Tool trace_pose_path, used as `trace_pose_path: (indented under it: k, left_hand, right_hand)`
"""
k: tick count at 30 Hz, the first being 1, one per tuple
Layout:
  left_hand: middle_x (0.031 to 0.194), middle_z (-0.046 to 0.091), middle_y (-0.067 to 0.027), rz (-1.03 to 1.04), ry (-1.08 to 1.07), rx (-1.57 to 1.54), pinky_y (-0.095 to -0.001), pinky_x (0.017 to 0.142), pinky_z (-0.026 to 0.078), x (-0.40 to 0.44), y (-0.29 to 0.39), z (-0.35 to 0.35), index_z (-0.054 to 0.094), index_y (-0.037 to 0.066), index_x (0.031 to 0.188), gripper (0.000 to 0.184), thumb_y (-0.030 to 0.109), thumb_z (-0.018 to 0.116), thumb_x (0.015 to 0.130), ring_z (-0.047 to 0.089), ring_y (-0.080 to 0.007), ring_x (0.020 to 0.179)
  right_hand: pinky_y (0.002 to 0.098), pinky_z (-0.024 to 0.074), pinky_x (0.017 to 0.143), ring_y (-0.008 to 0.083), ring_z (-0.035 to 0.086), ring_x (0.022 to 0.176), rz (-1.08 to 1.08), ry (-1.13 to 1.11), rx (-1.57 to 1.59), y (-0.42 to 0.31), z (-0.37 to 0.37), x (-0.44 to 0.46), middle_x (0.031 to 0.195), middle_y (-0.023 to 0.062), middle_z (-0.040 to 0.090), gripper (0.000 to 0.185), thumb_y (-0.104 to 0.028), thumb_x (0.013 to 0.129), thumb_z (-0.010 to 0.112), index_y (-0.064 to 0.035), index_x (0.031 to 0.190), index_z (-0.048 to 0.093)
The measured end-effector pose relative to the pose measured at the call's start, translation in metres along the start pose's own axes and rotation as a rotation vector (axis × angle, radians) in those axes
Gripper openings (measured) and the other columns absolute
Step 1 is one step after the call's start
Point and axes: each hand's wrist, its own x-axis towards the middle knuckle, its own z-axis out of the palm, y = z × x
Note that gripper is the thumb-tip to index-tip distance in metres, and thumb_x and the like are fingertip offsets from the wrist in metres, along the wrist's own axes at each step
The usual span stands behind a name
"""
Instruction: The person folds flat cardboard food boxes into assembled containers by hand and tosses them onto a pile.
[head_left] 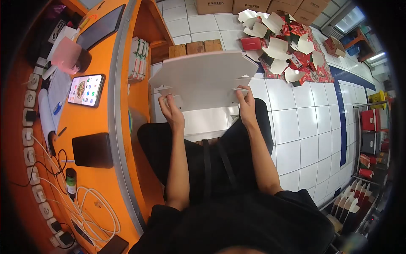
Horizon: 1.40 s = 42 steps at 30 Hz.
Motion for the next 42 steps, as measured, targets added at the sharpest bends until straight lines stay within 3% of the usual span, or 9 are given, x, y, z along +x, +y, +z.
trace_pose_path:
  k: [8,12,16,22,28,31,34,37,42]
  left_hand:
    - [0.103,0.071,-0.0102,0.032,-0.356,0.144,-0.0355,0.092,0.052,0.016,0.001,-0.037,0.063,0.000,0.118,0.033,0.025,0.075,0.100,0.066,-0.0202,0.100]
    - [0.101,0.074,-0.0092,-0.041,-0.419,0.128,-0.0337,0.084,0.055,0.026,0.008,-0.040,0.066,-0.002,0.115,0.034,0.023,0.079,0.096,0.068,-0.0166,0.092]
    - [0.105,0.074,-0.0089,-0.448,-0.460,0.199,-0.0328,0.079,0.056,0.017,-0.028,-0.045,0.068,-0.003,0.119,0.037,0.023,0.078,0.095,0.069,-0.0171,0.090]
    - [0.107,0.075,-0.0144,-0.760,-0.637,0.370,-0.0369,0.081,0.057,0.016,-0.036,-0.061,0.071,-0.005,0.123,0.047,0.028,0.078,0.090,0.072,-0.0231,0.093]
    - [0.087,0.073,-0.0141,-0.603,-0.690,0.633,-0.0369,0.076,0.059,0.019,-0.026,-0.059,0.074,-0.007,0.104,0.046,0.033,0.073,0.082,0.074,-0.0224,0.082]
    - [0.089,0.076,-0.0175,-0.694,-0.755,0.700,-0.0415,0.077,0.060,0.015,-0.023,-0.055,0.075,-0.007,0.104,0.048,0.035,0.072,0.082,0.076,-0.0266,0.083]
    - [0.092,0.077,-0.0209,-0.415,-0.651,0.930,-0.0469,0.077,0.061,-0.012,-0.026,-0.036,0.076,-0.004,0.103,0.041,0.032,0.069,0.085,0.078,-0.0338,0.085]
    - [0.098,0.075,-0.0281,-0.194,-0.409,1.372,-0.0532,0.089,0.059,-0.042,-0.029,0.002,0.075,-0.004,0.100,0.031,0.021,0.063,0.087,0.074,-0.0452,0.097]
    - [0.104,0.075,-0.0271,-0.246,-0.513,1.069,-0.0494,0.087,0.058,-0.016,-0.003,-0.027,0.075,-0.003,0.112,0.037,0.026,0.066,0.090,0.075,-0.0385,0.098]
  right_hand:
    - [0.0328,0.0558,0.083,0.0176,0.070,0.096,-0.053,-0.088,-0.183,-0.009,0.001,0.009,0.107,0.0138,0.075,0.040,-0.029,0.102,0.073,0.0021,0.125,0.061]
    - [0.0418,0.0563,0.083,0.0377,0.074,0.096,0.002,-0.072,-0.397,-0.029,0.008,0.014,0.102,0.0276,0.073,0.039,-0.027,0.101,0.070,0.0052,0.120,0.058]
    - [0.0506,0.0544,0.087,0.0522,0.069,0.101,0.068,-0.147,-0.557,0.021,-0.002,0.016,0.105,0.0356,0.070,0.043,-0.028,0.098,0.070,0.0074,0.120,0.056]
    - [0.0488,0.0556,0.092,0.0501,0.070,0.107,0.257,-0.100,-0.643,0.050,-0.001,-0.003,0.114,0.0359,0.070,0.049,-0.026,0.096,0.072,0.0079,0.127,0.057]
    - [0.0486,0.0576,0.089,0.0469,0.073,0.100,0.221,-0.296,-0.315,0.043,-0.012,0.002,0.106,0.0317,0.073,0.049,-0.022,0.092,0.073,0.0071,0.126,0.055]
    - [0.0479,0.0588,0.085,0.0450,0.074,0.096,0.217,-0.357,-0.744,0.024,-0.010,-0.005,0.103,0.0284,0.074,0.046,-0.020,0.091,0.071,0.0058,0.125,0.051]
    - [0.0466,0.0592,0.079,0.0413,0.076,0.089,0.248,-0.290,-1.122,0.034,0.027,-0.020,0.097,0.0236,0.075,0.043,-0.016,0.091,0.069,0.0020,0.124,0.049]
    - [0.0498,0.0574,0.067,0.0388,0.075,0.079,-0.138,-0.093,-1.548,0.060,0.063,-0.042,0.085,0.0162,0.073,0.037,-0.017,0.092,0.064,-0.0041,0.124,0.051]
    - [0.0475,0.0575,0.072,0.0387,0.074,0.080,0.085,-0.133,-0.811,0.063,0.006,-0.008,0.098,0.0250,0.075,0.058,-0.018,0.087,0.070,-0.0006,0.139,0.052]
